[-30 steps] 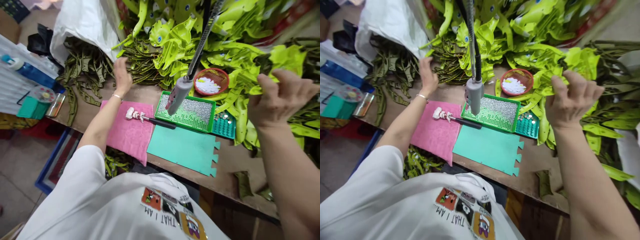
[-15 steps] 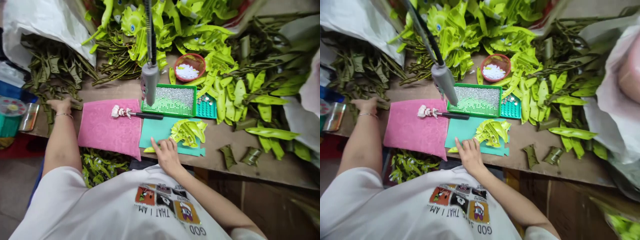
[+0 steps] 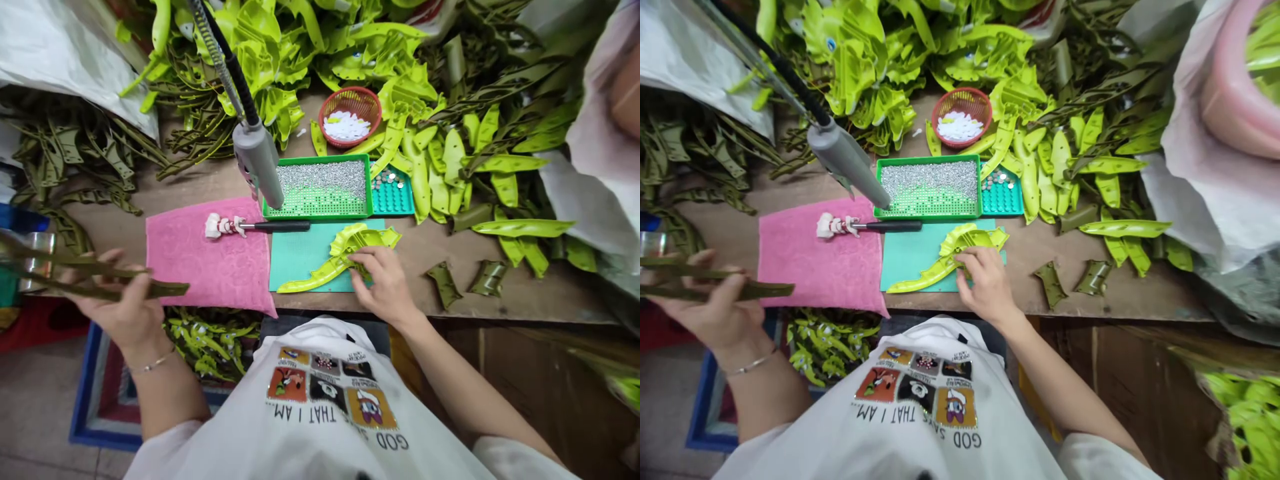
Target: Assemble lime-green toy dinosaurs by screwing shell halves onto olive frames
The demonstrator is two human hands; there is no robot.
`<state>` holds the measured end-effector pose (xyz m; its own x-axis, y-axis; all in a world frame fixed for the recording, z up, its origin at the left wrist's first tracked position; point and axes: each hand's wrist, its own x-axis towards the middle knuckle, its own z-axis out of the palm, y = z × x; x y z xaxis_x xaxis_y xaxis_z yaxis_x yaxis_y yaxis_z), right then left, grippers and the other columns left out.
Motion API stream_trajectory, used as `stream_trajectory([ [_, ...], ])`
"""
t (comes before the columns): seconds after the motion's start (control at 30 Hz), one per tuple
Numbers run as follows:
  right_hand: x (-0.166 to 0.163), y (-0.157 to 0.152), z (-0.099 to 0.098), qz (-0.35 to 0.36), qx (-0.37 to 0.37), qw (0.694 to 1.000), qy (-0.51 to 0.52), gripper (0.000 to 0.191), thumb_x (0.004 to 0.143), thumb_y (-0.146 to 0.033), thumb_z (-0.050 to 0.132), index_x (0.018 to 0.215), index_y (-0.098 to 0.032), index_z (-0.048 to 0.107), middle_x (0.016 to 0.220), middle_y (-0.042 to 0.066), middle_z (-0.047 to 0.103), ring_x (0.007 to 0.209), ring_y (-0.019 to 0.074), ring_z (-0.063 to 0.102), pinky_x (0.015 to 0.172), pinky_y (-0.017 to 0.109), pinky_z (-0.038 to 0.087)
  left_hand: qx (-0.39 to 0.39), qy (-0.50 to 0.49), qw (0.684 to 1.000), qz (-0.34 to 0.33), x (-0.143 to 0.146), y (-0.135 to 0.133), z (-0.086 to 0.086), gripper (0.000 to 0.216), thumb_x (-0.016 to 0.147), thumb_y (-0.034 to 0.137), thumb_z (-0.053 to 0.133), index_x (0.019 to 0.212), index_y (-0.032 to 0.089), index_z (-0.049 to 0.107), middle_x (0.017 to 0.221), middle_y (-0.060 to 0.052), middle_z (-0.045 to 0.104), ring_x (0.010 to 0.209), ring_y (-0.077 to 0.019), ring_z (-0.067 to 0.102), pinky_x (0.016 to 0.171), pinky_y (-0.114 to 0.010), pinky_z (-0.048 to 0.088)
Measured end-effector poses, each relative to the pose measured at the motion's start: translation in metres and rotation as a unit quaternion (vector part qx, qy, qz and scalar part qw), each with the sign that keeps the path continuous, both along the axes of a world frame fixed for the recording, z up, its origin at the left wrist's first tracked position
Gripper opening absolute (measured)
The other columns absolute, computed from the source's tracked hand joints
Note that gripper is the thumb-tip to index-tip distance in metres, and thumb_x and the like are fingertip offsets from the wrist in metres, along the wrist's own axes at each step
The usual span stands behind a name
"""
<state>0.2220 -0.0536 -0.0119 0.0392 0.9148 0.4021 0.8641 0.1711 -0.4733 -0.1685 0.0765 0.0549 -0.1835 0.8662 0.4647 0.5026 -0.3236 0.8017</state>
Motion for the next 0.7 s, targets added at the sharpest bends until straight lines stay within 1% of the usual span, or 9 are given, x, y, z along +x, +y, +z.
stream_trajectory([
  [0.03, -0.005, 0.002, 0.001, 0.015, -0.025, 0.999, -0.018, 0.018, 0.086, -0.017, 0.056, 0.101, -0.019, 0.066, 0.096, 0.009, 0.062, 0.090, 0.0232, 0.056, 0.078, 0.037, 0.046, 0.015, -0.023, 0.999, -0.035, 0.016, -0.017, -0.002, 0.050, 0.069, 0.026, 0.076, 0.115, 0.028, 0.054, 0.105, 0.003, 0.066, 0.086, -0.0118, 0.065, 0.078, -0.026, 0.056],
  [0.1, -0.013, 0.006, 0.002, 0.028, -0.073, 0.996, -0.051, 0.019, 0.086, -0.019, 0.055, 0.100, -0.018, 0.068, 0.094, 0.009, 0.059, 0.087, 0.0237, 0.054, 0.074, 0.037, 0.043, -0.080, 0.011, 0.986, -0.149, 0.046, -0.038, -0.004, 0.038, 0.073, 0.015, 0.071, 0.109, 0.024, 0.063, 0.099, 0.000, 0.071, 0.083, -0.0148, 0.069, 0.079, -0.029, 0.057],
  [0.17, -0.016, 0.008, 0.002, 0.031, -0.112, 0.991, -0.064, 0.023, 0.085, -0.019, 0.055, 0.104, -0.018, 0.068, 0.093, 0.010, 0.057, 0.087, 0.0238, 0.053, 0.072, 0.036, 0.041, -0.183, 0.062, 0.947, -0.256, 0.069, -0.041, -0.007, 0.035, 0.075, 0.013, 0.068, 0.110, 0.022, 0.069, 0.101, -0.004, 0.073, 0.087, -0.0184, 0.070, 0.083, -0.033, 0.058],
  [0.27, -0.015, 0.009, 0.002, 0.034, -0.147, 0.986, -0.065, 0.025, 0.082, -0.017, 0.056, 0.104, -0.017, 0.068, 0.097, 0.010, 0.056, 0.088, 0.0239, 0.054, 0.071, 0.036, 0.040, -0.255, -0.010, 0.917, -0.307, 0.097, -0.036, -0.013, 0.032, 0.080, 0.024, 0.068, 0.111, 0.019, 0.070, 0.094, -0.005, 0.073, 0.083, -0.0186, 0.070, 0.080, -0.033, 0.059],
  [0.37, -0.012, 0.009, -0.001, 0.032, -0.129, 0.990, -0.039, 0.012, 0.083, -0.015, 0.056, 0.087, -0.018, 0.067, 0.094, 0.009, 0.059, 0.084, 0.0225, 0.057, 0.069, 0.035, 0.042, -0.245, -0.204, 0.914, -0.249, 0.127, -0.041, -0.027, 0.036, 0.087, 0.039, 0.066, 0.118, 0.021, 0.066, 0.089, -0.005, 0.071, 0.083, -0.0175, 0.070, 0.081, -0.032, 0.059],
  [0.47, -0.008, 0.007, -0.003, 0.037, -0.073, 0.996, 0.044, 0.009, 0.085, -0.016, 0.057, 0.079, -0.019, 0.063, 0.093, 0.008, 0.063, 0.085, 0.0215, 0.063, 0.070, 0.035, 0.048, -0.204, -0.279, 0.921, -0.177, 0.157, -0.056, -0.050, 0.047, 0.092, 0.042, 0.061, 0.136, 0.028, 0.052, 0.112, -0.008, 0.070, 0.106, -0.0203, 0.069, 0.095, -0.036, 0.056],
  [0.57, -0.005, 0.002, -0.002, 0.012, -0.045, 0.990, 0.130, 0.007, 0.085, -0.016, 0.057, 0.081, -0.021, 0.060, 0.087, 0.005, 0.068, 0.081, 0.0196, 0.067, 0.072, 0.035, 0.054, -0.194, -0.201, 0.954, -0.113, 0.173, -0.069, -0.074, 0.064, 0.097, 0.042, 0.053, 0.153, 0.033, 0.023, 0.147, -0.011, 0.051, 0.133, -0.0218, 0.054, 0.109, -0.040, 0.048],
  [0.63, -0.004, -0.001, -0.002, -0.026, -0.045, 0.985, 0.163, 0.004, 0.085, -0.018, 0.058, 0.084, -0.022, 0.060, 0.081, 0.003, 0.070, 0.073, 0.0177, 0.068, 0.069, 0.033, 0.056, -0.172, -0.085, 0.981, -0.037, 0.172, -0.074, -0.084, 0.078, 0.098, 0.041, 0.051, 0.157, 0.031, 0.002, 0.162, -0.014, 0.028, 0.147, -0.0228, 0.035, 0.117, -0.044, 0.038],
  [0.7, -0.003, -0.004, -0.003, -0.045, -0.045, 0.981, 0.184, 0.007, 0.086, -0.021, 0.060, 0.093, -0.022, 0.062, 0.081, 0.002, 0.072, 0.068, 0.0167, 0.068, 0.068, 0.032, 0.058, -0.130, 0.059, 0.990, 0.015, 0.159, -0.075, -0.083, 0.090, 0.096, 0.036, 0.055, 0.158, 0.027, -0.009, 0.167, -0.016, 0.003, 0.155, -0.0264, 0.008, 0.122, -0.052, 0.026],
])
